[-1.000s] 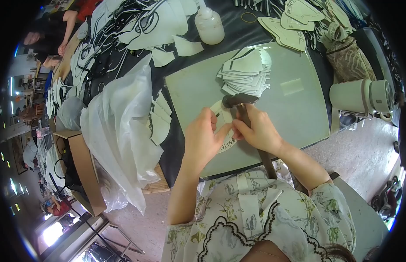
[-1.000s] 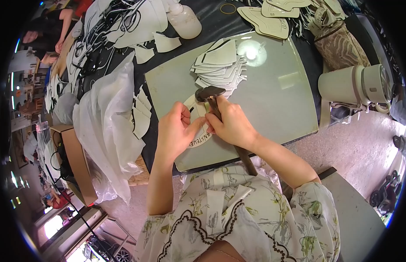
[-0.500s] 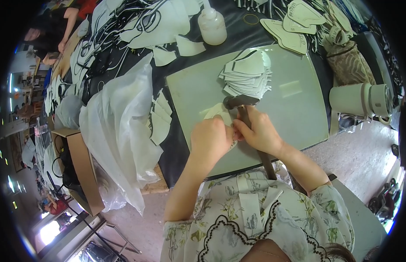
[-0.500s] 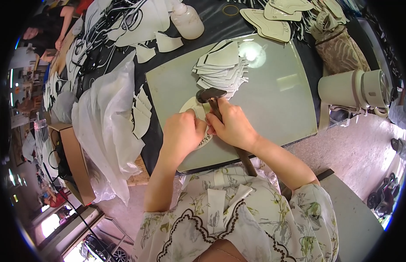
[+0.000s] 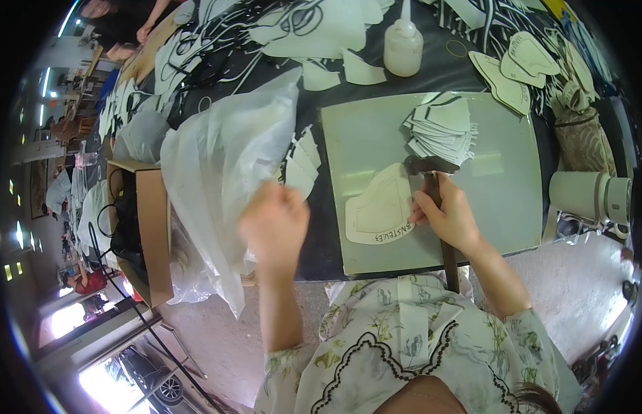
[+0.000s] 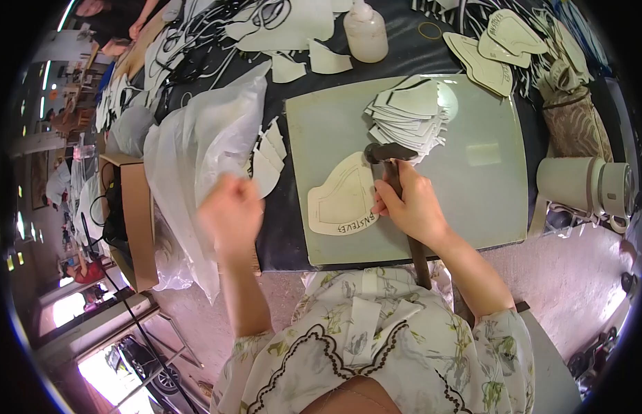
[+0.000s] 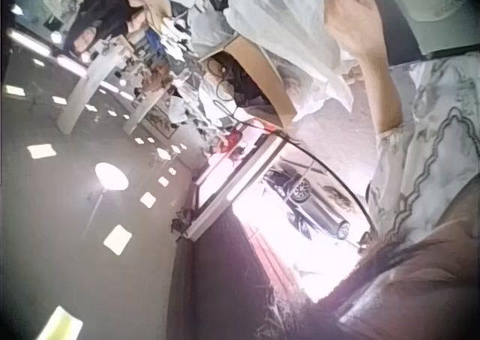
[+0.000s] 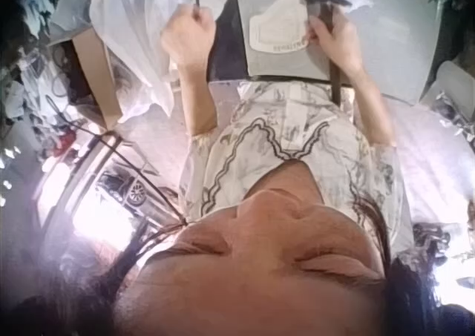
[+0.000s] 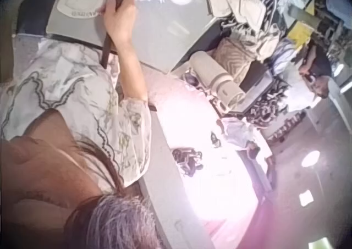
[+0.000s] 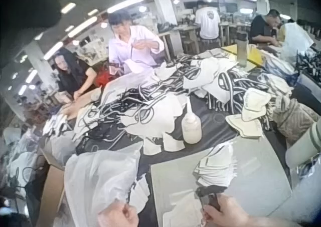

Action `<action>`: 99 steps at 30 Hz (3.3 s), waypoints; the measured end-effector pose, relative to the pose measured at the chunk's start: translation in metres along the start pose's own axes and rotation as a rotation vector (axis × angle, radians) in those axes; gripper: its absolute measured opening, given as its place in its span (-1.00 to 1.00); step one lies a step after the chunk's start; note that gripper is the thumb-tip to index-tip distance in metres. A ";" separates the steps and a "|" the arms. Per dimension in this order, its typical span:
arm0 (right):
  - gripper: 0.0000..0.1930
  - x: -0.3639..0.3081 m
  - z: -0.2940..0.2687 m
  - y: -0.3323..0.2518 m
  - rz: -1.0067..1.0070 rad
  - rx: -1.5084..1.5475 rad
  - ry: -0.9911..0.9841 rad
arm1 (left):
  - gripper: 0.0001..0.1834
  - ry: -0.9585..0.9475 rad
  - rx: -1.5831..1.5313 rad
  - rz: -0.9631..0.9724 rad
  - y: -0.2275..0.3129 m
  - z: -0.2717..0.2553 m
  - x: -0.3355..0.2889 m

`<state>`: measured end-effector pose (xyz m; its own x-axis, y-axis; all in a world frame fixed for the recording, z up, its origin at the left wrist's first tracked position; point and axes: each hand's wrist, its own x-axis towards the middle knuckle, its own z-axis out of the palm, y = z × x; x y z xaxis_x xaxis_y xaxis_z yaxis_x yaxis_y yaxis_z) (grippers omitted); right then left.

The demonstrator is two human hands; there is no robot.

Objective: The recorder is organizing cut leather components and using a hammer with a punch tool to process shoe patterns on a workbench.

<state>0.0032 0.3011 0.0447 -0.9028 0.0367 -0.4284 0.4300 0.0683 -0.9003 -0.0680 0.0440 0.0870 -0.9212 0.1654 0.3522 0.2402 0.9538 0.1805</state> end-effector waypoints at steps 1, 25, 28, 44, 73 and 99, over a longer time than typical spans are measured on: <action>-0.83 -0.001 0.004 -0.003 -0.009 0.012 -0.021 | -0.85 -0.104 -0.017 -0.021 -0.017 0.033 -0.004; -0.78 -0.019 -0.042 0.006 0.019 0.181 -0.015 | -0.74 -0.120 -0.641 0.174 0.050 0.057 0.045; -0.79 -0.014 -0.044 0.006 -0.008 0.160 -0.055 | -0.76 -0.292 -0.942 0.263 0.103 0.094 0.079; -0.79 -0.017 -0.048 0.014 0.013 0.251 -0.139 | -0.78 -0.570 -1.047 0.086 0.095 0.057 0.079; -0.72 -0.005 0.000 0.005 0.041 0.280 -0.124 | -0.49 -0.762 -0.766 0.012 0.039 0.031 -0.025; -0.83 -0.006 0.017 -0.004 -0.093 -0.055 -0.143 | -0.69 -0.658 -0.711 -0.055 0.027 0.032 -0.034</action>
<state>0.0071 0.2835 0.0499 -0.9283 -0.1145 -0.3537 0.3407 0.1191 -0.9326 -0.0397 0.0722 0.0504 -0.8717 0.4387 -0.2186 0.1218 0.6259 0.7704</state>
